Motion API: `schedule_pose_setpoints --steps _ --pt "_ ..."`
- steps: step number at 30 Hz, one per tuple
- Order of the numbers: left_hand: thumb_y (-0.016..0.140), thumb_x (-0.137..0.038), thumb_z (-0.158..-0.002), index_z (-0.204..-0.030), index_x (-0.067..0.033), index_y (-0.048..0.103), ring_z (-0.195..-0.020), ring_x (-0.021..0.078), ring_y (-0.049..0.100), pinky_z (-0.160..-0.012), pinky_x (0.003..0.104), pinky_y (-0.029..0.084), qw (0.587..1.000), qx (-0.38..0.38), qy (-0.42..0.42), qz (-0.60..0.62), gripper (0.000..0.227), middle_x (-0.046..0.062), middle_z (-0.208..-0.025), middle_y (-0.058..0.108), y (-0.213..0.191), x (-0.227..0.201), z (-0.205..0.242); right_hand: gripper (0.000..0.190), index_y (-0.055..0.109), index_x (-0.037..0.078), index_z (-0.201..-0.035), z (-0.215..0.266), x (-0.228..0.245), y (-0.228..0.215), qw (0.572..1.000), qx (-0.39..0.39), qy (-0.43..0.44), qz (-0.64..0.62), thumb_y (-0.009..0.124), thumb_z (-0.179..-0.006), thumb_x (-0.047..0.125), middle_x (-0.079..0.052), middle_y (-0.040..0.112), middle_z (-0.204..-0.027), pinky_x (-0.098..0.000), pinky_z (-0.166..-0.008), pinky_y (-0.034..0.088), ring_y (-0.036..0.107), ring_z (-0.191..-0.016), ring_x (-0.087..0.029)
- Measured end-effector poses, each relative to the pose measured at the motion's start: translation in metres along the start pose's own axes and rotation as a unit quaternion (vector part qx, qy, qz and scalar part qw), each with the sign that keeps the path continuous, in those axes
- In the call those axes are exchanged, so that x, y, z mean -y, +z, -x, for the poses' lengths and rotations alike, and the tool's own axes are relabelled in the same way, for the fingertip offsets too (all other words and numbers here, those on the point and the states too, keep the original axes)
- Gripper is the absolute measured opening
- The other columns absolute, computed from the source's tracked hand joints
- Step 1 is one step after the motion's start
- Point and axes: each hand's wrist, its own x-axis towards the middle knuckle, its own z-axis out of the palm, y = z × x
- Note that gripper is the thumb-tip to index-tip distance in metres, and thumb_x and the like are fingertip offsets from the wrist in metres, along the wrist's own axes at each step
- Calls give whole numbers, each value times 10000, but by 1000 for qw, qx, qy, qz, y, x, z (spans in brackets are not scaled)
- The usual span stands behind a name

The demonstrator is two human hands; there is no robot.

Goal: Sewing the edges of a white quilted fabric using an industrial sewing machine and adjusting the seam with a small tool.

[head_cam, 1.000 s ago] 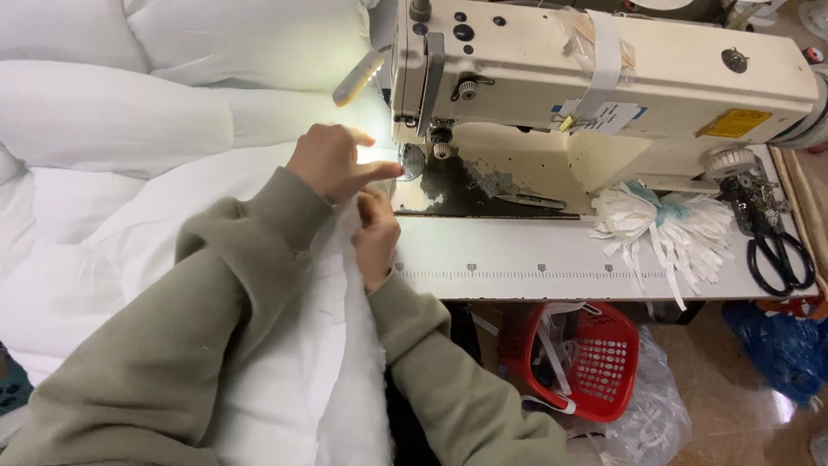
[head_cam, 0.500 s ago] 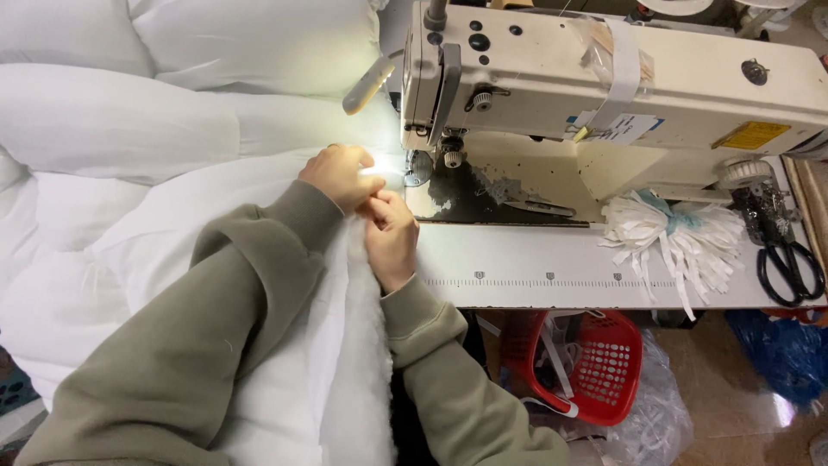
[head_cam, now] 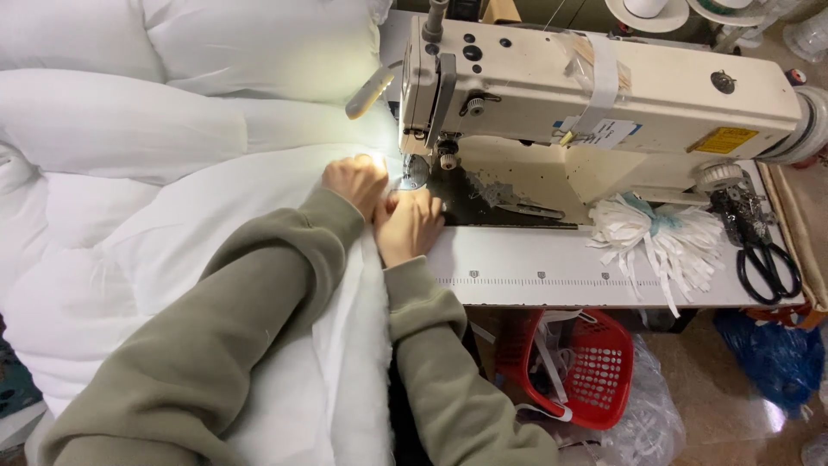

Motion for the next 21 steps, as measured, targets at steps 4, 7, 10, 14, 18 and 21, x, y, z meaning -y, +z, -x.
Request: schedule_pose_setpoints --steps 4,7,10,14,18,21 --pt "663 -140 -634 -658 -211 559 -550 212 535 -480 365 426 988 -135 36 -60 128 -5 -596 473 -9 10 -9 201 560 182 -721 2 6 -15 997 2 9 -75 666 -806 329 -81 649 -768 -476 -764 541 689 -856 -343" --pt "644 -101 -678 -711 -158 589 -670 264 517 -540 392 410 980 -191 37 -31 86 40 -648 466 -35 -10 7 170 522 171 -755 6 -11 -36 996 -23 36 -80 617 -822 295 -130 678 -686 -521 -699 562 726 -757 -409" --pt "662 -159 -658 -747 -155 579 -707 254 532 -535 383 429 988 -154 3 2 121 36 -684 483 -48 -31 17 162 511 162 -747 8 -15 -46 993 -77 26 -90 604 -822 271 -144 662 -624 -519 -649 552 722 -693 -421" --pt "683 -264 -585 -829 -128 548 -702 259 582 -507 382 486 993 -98 -17 69 310 35 -733 497 -43 -31 18 229 638 235 -1033 8 -3 -59 983 6 100 -154 737 -855 339 -102 740 -715 -533 -819 570 742 -894 -398" --pt "741 -203 -645 -918 -123 546 -700 252 612 -503 398 546 995 -45 -29 88 344 41 -769 513 -54 -18 10 583 576 259 -1308 6 5 -61 978 72 138 -136 828 -795 378 -104 784 -909 -523 -964 547 724 -1056 -379" --pt "727 -119 -647 -858 -139 558 -595 230 615 -441 382 536 997 -35 -41 47 271 21 -698 515 -34 -17 -3 367 738 184 -1140 4 -11 -42 980 30 109 -161 744 -798 319 -120 778 -910 -528 -866 571 730 -989 -384"
